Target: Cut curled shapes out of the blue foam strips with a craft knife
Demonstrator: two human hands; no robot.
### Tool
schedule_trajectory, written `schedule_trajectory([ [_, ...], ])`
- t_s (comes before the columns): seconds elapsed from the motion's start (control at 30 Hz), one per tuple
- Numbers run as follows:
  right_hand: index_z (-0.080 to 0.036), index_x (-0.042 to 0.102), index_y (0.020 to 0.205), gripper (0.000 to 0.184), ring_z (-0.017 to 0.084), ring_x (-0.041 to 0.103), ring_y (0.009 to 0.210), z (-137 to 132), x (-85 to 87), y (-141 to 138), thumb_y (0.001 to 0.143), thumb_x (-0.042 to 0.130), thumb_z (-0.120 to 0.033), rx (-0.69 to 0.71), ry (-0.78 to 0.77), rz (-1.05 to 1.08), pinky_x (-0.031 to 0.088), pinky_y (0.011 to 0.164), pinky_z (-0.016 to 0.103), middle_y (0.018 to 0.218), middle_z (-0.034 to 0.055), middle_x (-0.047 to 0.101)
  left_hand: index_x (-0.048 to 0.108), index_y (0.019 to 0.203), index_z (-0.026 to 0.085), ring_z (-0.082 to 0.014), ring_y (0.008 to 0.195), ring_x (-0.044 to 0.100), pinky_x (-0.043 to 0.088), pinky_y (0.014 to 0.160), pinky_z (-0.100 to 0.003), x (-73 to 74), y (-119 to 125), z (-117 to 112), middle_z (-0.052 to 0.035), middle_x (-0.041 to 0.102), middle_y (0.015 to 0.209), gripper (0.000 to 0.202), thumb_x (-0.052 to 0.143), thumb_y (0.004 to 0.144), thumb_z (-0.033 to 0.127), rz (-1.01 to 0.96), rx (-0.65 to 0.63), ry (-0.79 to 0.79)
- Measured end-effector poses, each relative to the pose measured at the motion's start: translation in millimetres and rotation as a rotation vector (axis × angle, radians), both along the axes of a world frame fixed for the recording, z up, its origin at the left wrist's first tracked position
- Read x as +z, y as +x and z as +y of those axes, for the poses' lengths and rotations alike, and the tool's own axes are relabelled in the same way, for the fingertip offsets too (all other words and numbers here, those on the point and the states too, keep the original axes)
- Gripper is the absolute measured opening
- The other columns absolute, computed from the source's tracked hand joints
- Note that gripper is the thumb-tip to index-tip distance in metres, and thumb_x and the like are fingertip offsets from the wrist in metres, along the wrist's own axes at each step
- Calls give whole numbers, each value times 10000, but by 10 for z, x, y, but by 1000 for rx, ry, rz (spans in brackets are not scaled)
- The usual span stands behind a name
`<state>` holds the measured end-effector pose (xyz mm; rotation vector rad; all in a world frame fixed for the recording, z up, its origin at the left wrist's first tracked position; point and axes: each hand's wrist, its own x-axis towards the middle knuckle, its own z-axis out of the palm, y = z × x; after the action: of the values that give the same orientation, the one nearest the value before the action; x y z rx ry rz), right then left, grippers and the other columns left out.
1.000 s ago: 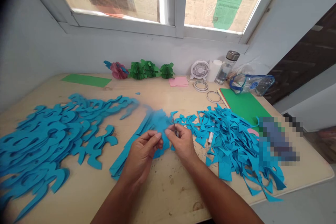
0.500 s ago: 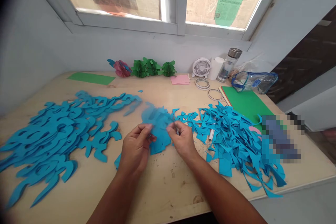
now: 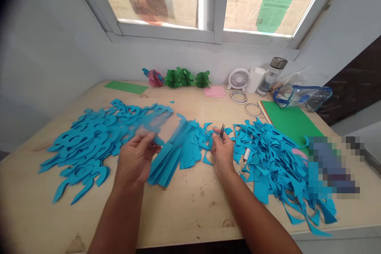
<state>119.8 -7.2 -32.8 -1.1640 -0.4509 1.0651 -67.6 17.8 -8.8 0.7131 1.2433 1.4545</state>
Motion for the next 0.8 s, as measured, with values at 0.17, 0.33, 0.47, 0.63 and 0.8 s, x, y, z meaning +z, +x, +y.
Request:
schedule_trajectory([
  [0.17, -136, 617, 891, 336, 43, 211, 373, 1, -18, -2, 633, 706, -331, 15, 7, 22, 128, 361, 187, 426, -122, 317, 633, 706, 184, -167, 532, 523, 405, 510, -283, -104, -517, -38, 1, 557, 557, 176, 632, 634, 345, 730, 0, -78],
  [0.33, -140, 616, 866, 308, 43, 204, 357, -8, -24, -20, 641, 685, -338, 48, 0, 16, 112, 356, 198, 424, -119, 329, 637, 991, 201, -227, 750, 611, 467, 691, -355, -147, -578, -132, -68, 656, 934, 291, 522, 768, 348, 1275, 208, 39],
  [0.47, -137, 618, 852, 308, 44, 205, 349, -17, -39, -34, 644, 679, -356, 79, -13, -9, 114, 351, 197, 409, -120, 325, 633, 968, 201, -213, 750, 633, 449, 631, -303, -147, -258, -66, -66, 690, 914, 282, 490, 790, 367, 1293, -242, 146],
  [0.63, -144, 614, 862, 299, 46, 209, 343, -32, -58, -44, 659, 665, -359, 113, -12, 0, 120, 347, 194, 406, -120, 332, 638, 988, 196, -269, 784, 647, 382, 563, -301, -159, -7, 130, -102, 712, 880, 292, 500, 785, 354, 1507, -401, 134],
  [0.8, -151, 611, 851, 284, 48, 216, 339, -40, -40, -54, 663, 656, -360, 143, -5, 14, 119, 345, 194, 406, -121, 340, 659, 789, 218, -284, 725, 644, 308, 519, -302, -190, 5, 168, -99, 713, 759, 212, 451, 803, 263, 1633, -346, 129],
])
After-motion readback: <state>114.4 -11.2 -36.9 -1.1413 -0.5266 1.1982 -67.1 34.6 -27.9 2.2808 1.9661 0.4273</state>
